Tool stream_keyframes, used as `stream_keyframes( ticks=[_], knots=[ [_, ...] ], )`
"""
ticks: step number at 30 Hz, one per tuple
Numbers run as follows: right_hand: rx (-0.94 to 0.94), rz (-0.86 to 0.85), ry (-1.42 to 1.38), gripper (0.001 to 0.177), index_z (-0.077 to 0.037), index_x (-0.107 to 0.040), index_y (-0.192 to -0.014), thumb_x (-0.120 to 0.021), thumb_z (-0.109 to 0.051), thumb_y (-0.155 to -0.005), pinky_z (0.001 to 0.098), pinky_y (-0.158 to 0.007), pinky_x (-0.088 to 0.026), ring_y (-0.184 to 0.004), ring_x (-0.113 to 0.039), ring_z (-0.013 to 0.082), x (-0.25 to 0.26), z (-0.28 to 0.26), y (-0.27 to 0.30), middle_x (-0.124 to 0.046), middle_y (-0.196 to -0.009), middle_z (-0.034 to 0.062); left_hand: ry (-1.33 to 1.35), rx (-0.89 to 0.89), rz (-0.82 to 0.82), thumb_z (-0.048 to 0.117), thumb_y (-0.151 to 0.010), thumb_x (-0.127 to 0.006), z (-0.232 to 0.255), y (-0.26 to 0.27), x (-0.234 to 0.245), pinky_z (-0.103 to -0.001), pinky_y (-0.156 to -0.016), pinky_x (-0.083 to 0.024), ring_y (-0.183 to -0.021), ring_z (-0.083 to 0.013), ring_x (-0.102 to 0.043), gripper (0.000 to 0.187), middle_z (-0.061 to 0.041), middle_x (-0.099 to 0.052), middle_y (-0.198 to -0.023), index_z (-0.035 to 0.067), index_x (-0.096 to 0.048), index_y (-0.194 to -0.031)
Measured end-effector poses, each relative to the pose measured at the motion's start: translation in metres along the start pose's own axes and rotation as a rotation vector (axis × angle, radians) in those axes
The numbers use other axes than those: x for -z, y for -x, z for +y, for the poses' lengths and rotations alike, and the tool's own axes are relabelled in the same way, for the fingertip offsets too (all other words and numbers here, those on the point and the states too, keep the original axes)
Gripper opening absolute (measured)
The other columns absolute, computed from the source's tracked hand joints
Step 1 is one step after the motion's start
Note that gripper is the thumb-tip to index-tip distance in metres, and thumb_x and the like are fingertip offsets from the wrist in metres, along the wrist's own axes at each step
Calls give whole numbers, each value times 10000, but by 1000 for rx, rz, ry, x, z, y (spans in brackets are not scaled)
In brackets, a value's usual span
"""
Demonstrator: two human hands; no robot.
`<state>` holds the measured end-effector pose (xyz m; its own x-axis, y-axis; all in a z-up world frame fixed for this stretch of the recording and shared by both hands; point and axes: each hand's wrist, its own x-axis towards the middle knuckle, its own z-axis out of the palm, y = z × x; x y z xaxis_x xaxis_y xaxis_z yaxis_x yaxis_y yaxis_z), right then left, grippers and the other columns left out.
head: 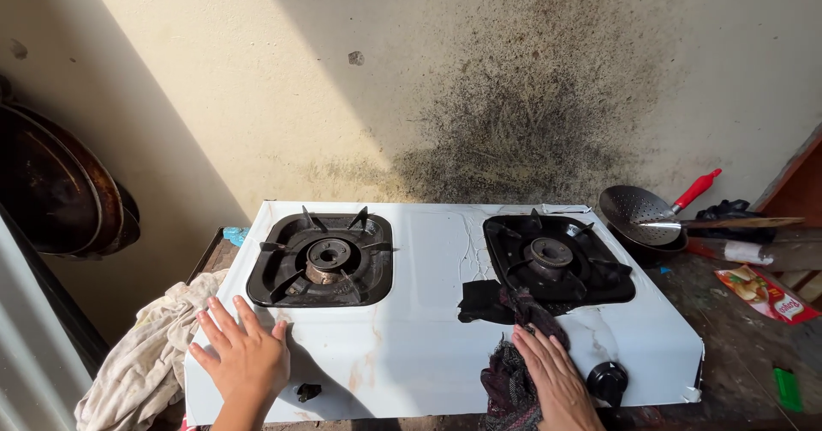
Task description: Scrubbing and wiping a gas stove with a cloth and soapy water.
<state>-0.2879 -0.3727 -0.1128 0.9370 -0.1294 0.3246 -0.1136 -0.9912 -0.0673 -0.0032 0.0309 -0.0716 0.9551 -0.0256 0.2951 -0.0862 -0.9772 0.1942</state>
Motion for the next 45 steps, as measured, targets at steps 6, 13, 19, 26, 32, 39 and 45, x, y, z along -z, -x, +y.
stream_keyframes(
  ticks=[6, 13, 19, 26, 32, 39, 45],
  knots=[
    [331, 233, -36, 687, -24, -273, -1607, -423, -299, -996, 502, -1246, -135, -1549, -244, 315, -9, -70, -35, -293, -1669, 135, 285, -760, 249, 451, -998, -403, 142, 85, 39, -577, -1161, -104, -1521, -364, -103, 705, -204, -157, -1645, 16, -277, -1537],
    [147, 416, 141, 591, 3, -387, -1521, -363, -281, -1004, 470, -1182, -227, -1479, -338, 323, -61, -2, 19, -345, -1616, 171, 304, -1155, -42, 473, -1049, -384, 235, 121, 43, -569, -1207, -36, -1552, -316, -86, 667, -128, -189, -1676, 46, -289, -1553],
    [13, 644, -60, 413, -62, -553, -1303, -501, -278, -955, 470, -1125, -377, -1324, -502, 296, -39, 7, 19, -512, -1392, 129, 280, -1010, 438, 520, -1040, -307, 277, 112, 22, -580, -1192, -39, -1533, -293, -93, 635, -117, -197, -1640, 158, -274, -1561],
    [-101, 591, -216, 374, -78, -631, -1256, -607, -222, -912, 511, -1119, -391, -1319, -533, 310, -28, -9, -8, -530, -1386, 142, 265, -805, 468, 511, -992, -298, 286, 105, 3, -623, -1183, -30, -1539, -293, -77, 680, -142, -138, -1653, 182, -216, -1581],
    [-236, 29, -130, 947, 14, -192, -1574, -667, -147, -771, 492, -1203, -88, -1544, -123, 357, 28, -3, -19, -62, -1679, 257, 210, -795, 360, 514, -976, -320, 284, 109, 9, -627, -1179, -15, -1533, -293, -67, 682, -135, -120, -1652, 199, -213, -1572],
    [-787, -271, 1, 958, 35, -95, -1571, -689, -325, -911, 446, -1285, -23, -1590, -31, 325, 91, 41, -26, -33, -1670, 245, 291, -765, 434, 656, -954, -260, 287, 113, 16, -608, -1191, 5, -1533, -278, -41, 777, -124, -90, -1653, 219, -166, -1589],
    [-1060, 52, -69, 999, 25, -109, -1610, -710, -318, -890, 507, -1267, -40, -1565, -50, 430, 70, 96, -13, -98, -1658, 309, 269, -749, 488, 711, -963, -195, 288, 111, 8, -605, -1201, 10, -1539, -274, -31, 785, -126, -77, -1652, 241, -129, -1588]
  ],
)
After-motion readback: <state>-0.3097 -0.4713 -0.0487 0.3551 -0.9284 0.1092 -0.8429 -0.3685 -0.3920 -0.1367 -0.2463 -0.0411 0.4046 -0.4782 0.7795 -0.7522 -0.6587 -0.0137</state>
